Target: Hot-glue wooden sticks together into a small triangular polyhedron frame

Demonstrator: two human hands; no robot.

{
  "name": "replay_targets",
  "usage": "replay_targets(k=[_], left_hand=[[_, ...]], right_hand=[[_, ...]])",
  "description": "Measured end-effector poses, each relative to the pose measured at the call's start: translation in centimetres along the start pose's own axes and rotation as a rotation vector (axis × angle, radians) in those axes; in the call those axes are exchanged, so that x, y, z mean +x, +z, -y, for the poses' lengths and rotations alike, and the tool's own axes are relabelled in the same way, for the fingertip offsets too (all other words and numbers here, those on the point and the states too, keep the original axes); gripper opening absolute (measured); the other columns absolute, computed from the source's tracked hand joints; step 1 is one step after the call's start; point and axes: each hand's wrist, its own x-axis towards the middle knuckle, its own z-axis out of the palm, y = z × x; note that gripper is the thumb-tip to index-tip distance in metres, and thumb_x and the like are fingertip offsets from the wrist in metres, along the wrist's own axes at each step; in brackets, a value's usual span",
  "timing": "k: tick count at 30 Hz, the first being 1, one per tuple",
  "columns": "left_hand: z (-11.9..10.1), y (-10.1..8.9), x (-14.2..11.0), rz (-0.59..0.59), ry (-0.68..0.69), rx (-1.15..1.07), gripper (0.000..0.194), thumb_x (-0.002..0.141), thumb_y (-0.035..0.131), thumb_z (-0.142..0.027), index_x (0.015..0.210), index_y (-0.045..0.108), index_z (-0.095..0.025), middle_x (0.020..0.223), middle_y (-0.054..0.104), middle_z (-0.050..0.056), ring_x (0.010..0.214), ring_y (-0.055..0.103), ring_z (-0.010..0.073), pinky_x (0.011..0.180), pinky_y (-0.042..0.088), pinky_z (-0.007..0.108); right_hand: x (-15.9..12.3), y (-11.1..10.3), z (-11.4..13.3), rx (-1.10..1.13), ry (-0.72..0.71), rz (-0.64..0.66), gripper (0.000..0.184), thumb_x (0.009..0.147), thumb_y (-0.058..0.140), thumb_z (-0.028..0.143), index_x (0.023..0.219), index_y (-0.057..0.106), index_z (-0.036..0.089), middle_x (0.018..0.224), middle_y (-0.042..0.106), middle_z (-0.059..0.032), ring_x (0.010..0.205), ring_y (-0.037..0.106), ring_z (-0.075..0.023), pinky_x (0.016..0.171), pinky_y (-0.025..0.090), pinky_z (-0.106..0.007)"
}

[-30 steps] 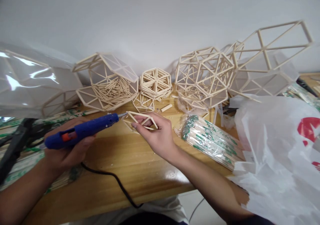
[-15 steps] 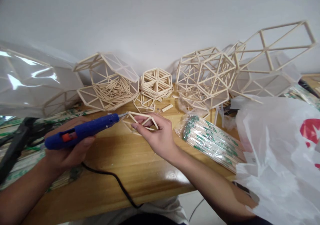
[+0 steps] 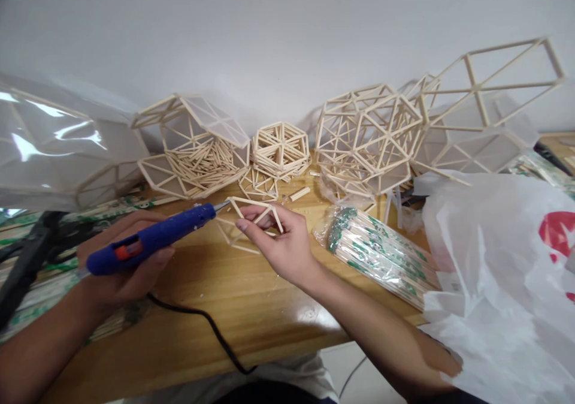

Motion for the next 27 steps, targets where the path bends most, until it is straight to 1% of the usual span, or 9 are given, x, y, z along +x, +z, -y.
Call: replay_targets(k=[5, 7, 11, 14, 16, 19, 22, 24, 27], left_hand=[[0.0, 0.3, 0.0, 0.000, 0.043, -0.002, 0.013, 0.092, 0.071, -0.020, 0.105, 0.068, -0.020, 0.100, 0.073, 0.005, 0.082, 0.072, 0.0156, 0.070, 0.058, 0.024], [-0.1, 0.4, 0.0, -0.008, 0.041, 0.008, 0.012, 0.094, 0.069, -0.020, 0.106, 0.067, -0.020, 0.101, 0.073, 0.004, 0.083, 0.071, 0.0153, 0.071, 0.058, 0.024], [0.0, 0.4, 0.0, -0.033, 0.044, 0.014, 0.007, 0.095, 0.067, -0.019, 0.102, 0.066, -0.020, 0.100, 0.071, 0.004, 0.082, 0.069, 0.0137, 0.071, 0.057, 0.022], [0.0, 0.4, 0.0, -0.026, 0.044, 0.024, 0.006, 0.095, 0.067, -0.020, 0.101, 0.066, -0.020, 0.099, 0.071, 0.004, 0.082, 0.069, 0.0134, 0.071, 0.057, 0.022], [0.0, 0.4, 0.1, -0.021, 0.037, 0.033, 0.004, 0.095, 0.067, -0.021, 0.099, 0.066, -0.020, 0.097, 0.070, 0.003, 0.080, 0.069, 0.0131, 0.069, 0.056, 0.022], [-0.1, 0.3, 0.2, -0.021, 0.041, 0.030, 0.002, 0.096, 0.066, -0.022, 0.095, 0.064, -0.021, 0.094, 0.069, 0.001, 0.077, 0.068, 0.0124, 0.066, 0.055, 0.021], [-0.3, 0.3, 0.4, -0.022, 0.047, 0.024, 0.005, 0.096, 0.065, -0.023, 0.093, 0.063, -0.022, 0.092, 0.068, 0.000, 0.074, 0.067, 0.0114, 0.063, 0.054, 0.020], [-0.4, 0.2, 0.4, -0.019, 0.046, 0.012, 0.004, 0.097, 0.065, -0.023, 0.093, 0.063, -0.022, 0.091, 0.068, 0.000, 0.073, 0.067, 0.0110, 0.063, 0.053, 0.020], [-0.3, 0.2, 0.3, -0.014, 0.043, -0.016, 0.004, 0.096, 0.065, -0.020, 0.094, 0.063, -0.022, 0.091, 0.068, -0.001, 0.073, 0.066, 0.0103, 0.064, 0.053, 0.020]], right_hand=[[0.3, -0.3, 0.3, 0.099, 0.104, 0.082, 0.028, 0.081, 0.092, 0.045, 0.095, 0.085, 0.022, 0.075, 0.077, -0.0009, 0.061, 0.066, -0.0138, 0.060, 0.056, -0.027], [0.3, -0.3, 0.4, 0.123, 0.138, 0.112, 0.029, 0.080, 0.093, 0.046, 0.094, 0.085, 0.022, 0.075, 0.077, -0.0008, 0.061, 0.066, -0.0136, 0.060, 0.056, -0.026], [0.3, -0.2, 0.1, 0.137, 0.129, 0.109, 0.024, 0.080, 0.093, 0.039, 0.093, 0.085, 0.021, 0.073, 0.077, -0.0001, 0.059, 0.065, -0.0122, 0.058, 0.054, -0.024], [0.1, -0.1, -0.1, 0.090, 0.034, 0.051, 0.013, 0.085, 0.087, 0.029, 0.094, 0.085, 0.021, 0.074, 0.078, -0.0004, 0.059, 0.065, -0.0118, 0.058, 0.053, -0.023], [0.0, 0.0, -0.3, 0.026, -0.059, 0.002, 0.010, 0.088, 0.083, 0.023, 0.097, 0.086, 0.021, 0.081, 0.082, -0.0020, 0.064, 0.069, -0.0130, 0.063, 0.056, -0.025], [-0.2, 0.1, -0.5, -0.070, -0.203, -0.037, 0.011, 0.091, 0.080, 0.018, 0.101, 0.085, 0.021, 0.092, 0.086, -0.0039, 0.072, 0.075, -0.0149, 0.070, 0.060, -0.027], [-0.2, 0.1, -0.6, -0.136, -0.318, -0.045, 0.014, 0.094, 0.078, 0.014, 0.105, 0.084, 0.021, 0.095, 0.086, -0.0043, 0.075, 0.077, -0.0155, 0.071, 0.061, -0.027], [-0.2, 0.1, -0.7, -0.159, -0.372, -0.050, 0.016, 0.095, 0.077, 0.013, 0.107, 0.084, 0.020, 0.097, 0.086, -0.0048, 0.077, 0.078, -0.0158, 0.071, 0.061, -0.027], [-0.2, 0.1, -0.7, -0.177, -0.412, -0.052, 0.016, 0.095, 0.077, 0.011, 0.107, 0.083, 0.020, 0.098, 0.085, -0.0049, 0.080, 0.078, -0.0160, 0.073, 0.061, -0.027]])
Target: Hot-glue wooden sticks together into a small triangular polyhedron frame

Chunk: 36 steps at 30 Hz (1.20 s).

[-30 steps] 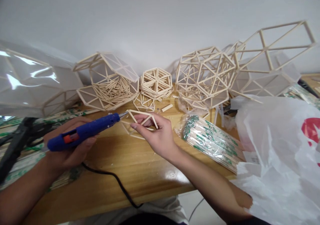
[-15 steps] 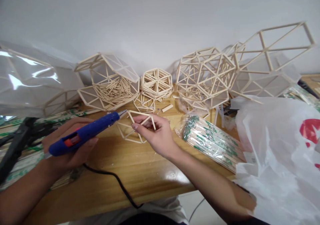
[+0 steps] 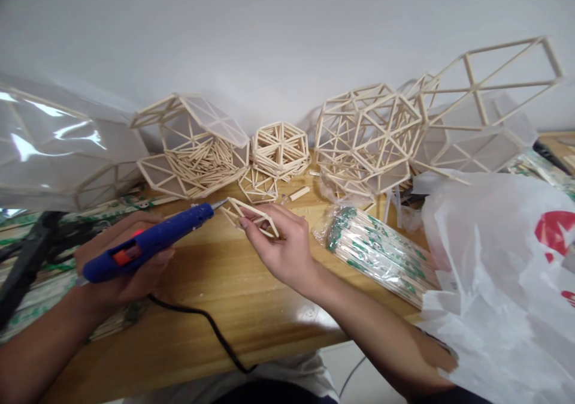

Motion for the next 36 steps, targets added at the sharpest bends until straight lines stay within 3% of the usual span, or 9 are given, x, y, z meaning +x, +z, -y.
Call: replay_targets(k=[21, 36], left_hand=[[0.28, 0.10, -0.43, 0.017, 0.015, -0.002, 0.005, 0.097, 0.066, -0.025, 0.100, 0.066, -0.021, 0.095, 0.070, 0.001, 0.076, 0.068, 0.0124, 0.066, 0.057, 0.022], [-0.19, -0.35, 0.33, 0.042, 0.001, -0.020, 0.005, 0.095, 0.063, -0.018, 0.094, 0.061, -0.024, 0.090, 0.070, 0.000, 0.072, 0.068, 0.0136, 0.063, 0.057, 0.023]], right_hand=[[0.02, -0.05, -0.13, -0.012, -0.012, 0.017, 0.017, 0.096, 0.077, 0.012, 0.109, 0.083, 0.022, 0.101, 0.086, -0.0049, 0.087, 0.081, -0.0184, 0.078, 0.065, -0.031], [0.00, -0.12, -0.10, -0.007, 0.025, 0.032, 0.017, 0.097, 0.077, 0.016, 0.110, 0.084, 0.025, 0.103, 0.087, -0.0042, 0.092, 0.082, -0.0208, 0.082, 0.067, -0.035]])
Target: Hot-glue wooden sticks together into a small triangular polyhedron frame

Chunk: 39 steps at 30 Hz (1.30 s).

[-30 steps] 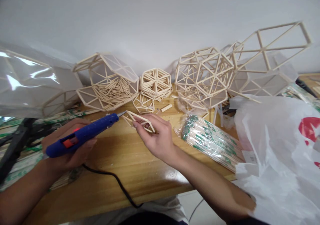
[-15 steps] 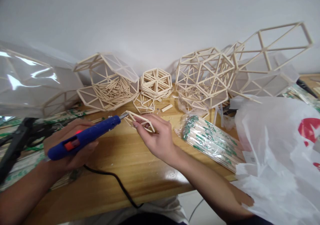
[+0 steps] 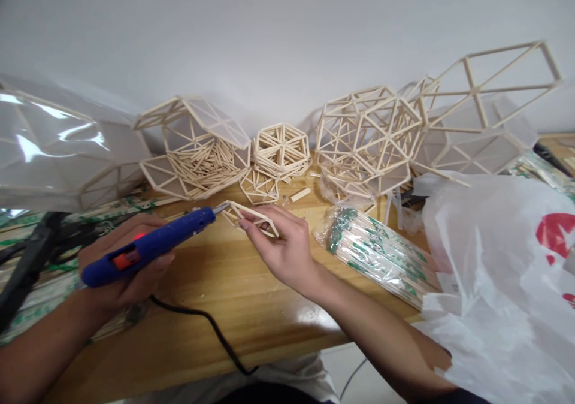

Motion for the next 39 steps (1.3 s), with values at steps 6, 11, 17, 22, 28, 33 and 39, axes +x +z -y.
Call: replay_targets(k=[6, 11, 17, 22, 28, 33, 39], left_hand=[[0.1, 0.0, -0.3, 0.003, -0.021, -0.008, 0.006, 0.093, 0.065, -0.018, 0.096, 0.063, -0.023, 0.091, 0.071, 0.000, 0.073, 0.069, 0.0138, 0.063, 0.056, 0.023], [0.0, 0.0, -0.1, -0.012, -0.024, -0.030, 0.007, 0.092, 0.065, -0.017, 0.093, 0.062, -0.022, 0.090, 0.070, 0.000, 0.071, 0.067, 0.0129, 0.063, 0.055, 0.023], [0.0, -0.1, -0.1, -0.013, -0.027, -0.008, 0.006, 0.092, 0.063, -0.018, 0.093, 0.062, -0.024, 0.088, 0.070, 0.000, 0.070, 0.067, 0.0137, 0.060, 0.055, 0.024], [0.4, 0.1, -0.7, -0.032, -0.030, 0.011, 0.007, 0.091, 0.065, -0.018, 0.096, 0.065, -0.024, 0.093, 0.072, 0.001, 0.074, 0.070, 0.0155, 0.064, 0.057, 0.025], [0.6, 0.0, -1.0, -0.042, -0.046, 0.021, 0.012, 0.090, 0.066, -0.021, 0.101, 0.068, -0.025, 0.098, 0.075, 0.003, 0.078, 0.073, 0.0185, 0.066, 0.060, 0.028], [0.7, -0.1, -1.0, 0.006, -0.012, 0.003, 0.015, 0.090, 0.064, -0.020, 0.105, 0.067, -0.023, 0.098, 0.075, 0.004, 0.078, 0.073, 0.0179, 0.067, 0.060, 0.027], [0.6, -0.1, -0.6, -0.020, -0.034, -0.034, 0.014, 0.088, 0.063, -0.019, 0.101, 0.066, -0.024, 0.094, 0.075, 0.004, 0.078, 0.074, 0.0195, 0.066, 0.061, 0.029]], right_hand=[[0.1, 0.0, 0.0, 0.012, 0.009, 0.000, 0.016, 0.097, 0.077, 0.017, 0.110, 0.084, 0.024, 0.104, 0.087, -0.0051, 0.093, 0.082, -0.0211, 0.083, 0.066, -0.034], [0.1, -0.1, 0.1, 0.019, -0.007, 0.002, 0.017, 0.097, 0.077, 0.015, 0.110, 0.084, 0.024, 0.105, 0.087, -0.0054, 0.094, 0.082, -0.0207, 0.084, 0.066, -0.035], [0.1, -0.1, 0.1, 0.016, -0.001, 0.002, 0.016, 0.097, 0.077, 0.016, 0.109, 0.084, 0.024, 0.104, 0.087, -0.0057, 0.093, 0.082, -0.0212, 0.082, 0.066, -0.035], [0.0, -0.1, 0.1, 0.023, 0.001, -0.010, 0.016, 0.097, 0.077, 0.015, 0.108, 0.084, 0.024, 0.103, 0.086, -0.0054, 0.092, 0.081, -0.0207, 0.084, 0.066, -0.036], [0.2, -0.1, 0.2, 0.030, 0.054, -0.021, 0.014, 0.095, 0.078, 0.018, 0.105, 0.085, 0.024, 0.101, 0.087, -0.0052, 0.088, 0.081, -0.0206, 0.077, 0.066, -0.033], [0.4, -0.3, 0.5, 0.125, 0.203, 0.009, 0.011, 0.091, 0.082, 0.021, 0.101, 0.086, 0.022, 0.093, 0.087, -0.0040, 0.075, 0.078, -0.0170, 0.070, 0.064, -0.028], [0.5, -0.3, 0.4, 0.235, 0.291, 0.033, 0.011, 0.087, 0.085, 0.025, 0.098, 0.087, 0.023, 0.090, 0.087, -0.0037, 0.073, 0.079, -0.0179, 0.065, 0.064, -0.028]])
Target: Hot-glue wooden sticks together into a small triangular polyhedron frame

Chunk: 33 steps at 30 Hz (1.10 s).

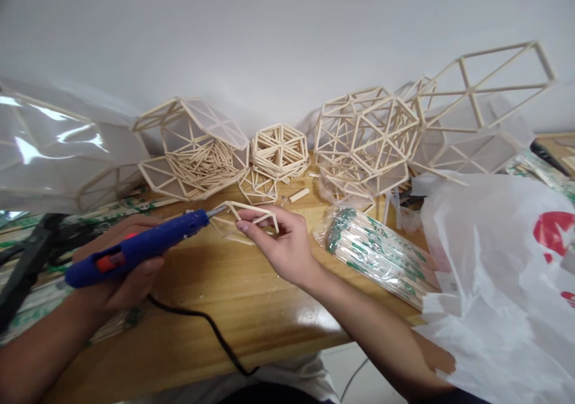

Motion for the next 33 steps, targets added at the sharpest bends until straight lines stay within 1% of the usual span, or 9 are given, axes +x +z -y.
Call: replay_targets(k=[1, 2, 4, 8, 12, 15, 22, 27, 33], left_hand=[[0.01, 0.04, 0.02, -0.022, -0.001, 0.000, 0.009, 0.088, 0.063, -0.019, 0.095, 0.065, -0.024, 0.091, 0.074, 0.003, 0.075, 0.073, 0.0193, 0.065, 0.060, 0.030], [0.03, 0.07, 0.01, -0.006, -0.008, 0.010, 0.007, 0.088, 0.064, -0.019, 0.093, 0.064, -0.024, 0.091, 0.074, 0.003, 0.075, 0.072, 0.0190, 0.065, 0.060, 0.029], [0.09, 0.14, -0.06, -0.008, 0.008, 0.033, 0.008, 0.089, 0.064, -0.019, 0.095, 0.065, -0.024, 0.093, 0.074, 0.003, 0.076, 0.072, 0.0183, 0.065, 0.059, 0.028], [0.02, 0.15, -0.22, -0.003, 0.057, 0.046, 0.015, 0.090, 0.067, -0.016, 0.104, 0.066, -0.022, 0.098, 0.074, 0.004, 0.079, 0.072, 0.0171, 0.068, 0.060, 0.027], [-0.29, 0.12, -0.13, -0.012, 0.063, 0.081, 0.013, 0.091, 0.068, -0.018, 0.103, 0.066, -0.021, 0.096, 0.073, 0.005, 0.079, 0.072, 0.0171, 0.069, 0.059, 0.026], [-0.38, 0.20, -0.01, -0.005, 0.054, 0.085, 0.011, 0.092, 0.069, -0.018, 0.102, 0.066, -0.021, 0.095, 0.072, 0.004, 0.077, 0.072, 0.0165, 0.068, 0.059, 0.026], [-0.34, 0.35, -0.07, -0.010, 0.055, 0.050, 0.011, 0.091, 0.071, -0.016, 0.100, 0.066, -0.020, 0.093, 0.071, 0.002, 0.074, 0.068, 0.0126, 0.067, 0.056, 0.023], [-0.20, 0.51, -0.33, -0.006, 0.037, 0.070, 0.008, 0.094, 0.071, -0.018, 0.101, 0.066, -0.020, 0.095, 0.071, 0.002, 0.078, 0.069, 0.0127, 0.070, 0.056, 0.022], [-0.41, 0.47, -0.08, -0.020, 0.077, 0.098, 0.008, 0.095, 0.070, -0.020, 0.103, 0.067, -0.018, 0.097, 0.072, 0.005, 0.079, 0.070, 0.0133, 0.073, 0.057, 0.022]], right_hand=[[0.00, 0.04, -0.02, 0.006, -0.002, -0.001, 0.010, 0.087, 0.085, 0.025, 0.098, 0.087, 0.023, 0.089, 0.086, -0.0035, 0.072, 0.078, -0.0177, 0.064, 0.064, -0.028], [-0.01, 0.08, -0.04, 0.009, -0.004, -0.003, 0.010, 0.087, 0.085, 0.025, 0.097, 0.087, 0.023, 0.088, 0.086, -0.0032, 0.071, 0.078, -0.0175, 0.064, 0.063, -0.027], [-0.04, 0.16, -0.06, 0.008, -0.003, -0.005, 0.010, 0.087, 0.085, 0.025, 0.097, 0.087, 0.024, 0.087, 0.086, -0.0028, 0.069, 0.077, -0.0172, 0.062, 0.063, -0.027], [-0.11, 0.21, -0.08, 0.004, 0.005, 0.002, 0.009, 0.086, 0.086, 0.024, 0.096, 0.086, 0.023, 0.084, 0.085, -0.0021, 0.066, 0.076, -0.0161, 0.061, 0.063, -0.027], [-0.13, 0.19, -0.10, -0.006, 0.000, 0.006, 0.009, 0.085, 0.087, 0.023, 0.094, 0.085, 0.024, 0.082, 0.084, -0.0010, 0.065, 0.076, -0.0153, 0.061, 0.064, -0.027], [-0.13, 0.19, -0.14, 0.000, 0.023, 0.010, 0.009, 0.085, 0.087, 0.024, 0.094, 0.085, 0.024, 0.081, 0.084, -0.0009, 0.065, 0.076, -0.0153, 0.061, 0.063, -0.027], [-0.12, 0.27, -0.26, 0.043, 0.051, 0.009, 0.010, 0.083, 0.088, 0.024, 0.093, 0.085, 0.023, 0.080, 0.083, -0.0016, 0.065, 0.075, -0.0155, 0.062, 0.063, -0.027], [-0.07, 0.29, 0.01, 0.087, 0.096, 0.003, 0.012, 0.081, 0.090, 0.025, 0.091, 0.086, 0.022, 0.078, 0.083, -0.0012, 0.063, 0.075, -0.0147, 0.063, 0.062, -0.025], [-0.02, 0.41, 0.11, 0.121, 0.098, 0.006, 0.011, 0.080, 0.089, 0.022, 0.090, 0.085, 0.023, 0.076, 0.083, -0.0004, 0.062, 0.074, -0.0138, 0.063, 0.062, -0.024]])
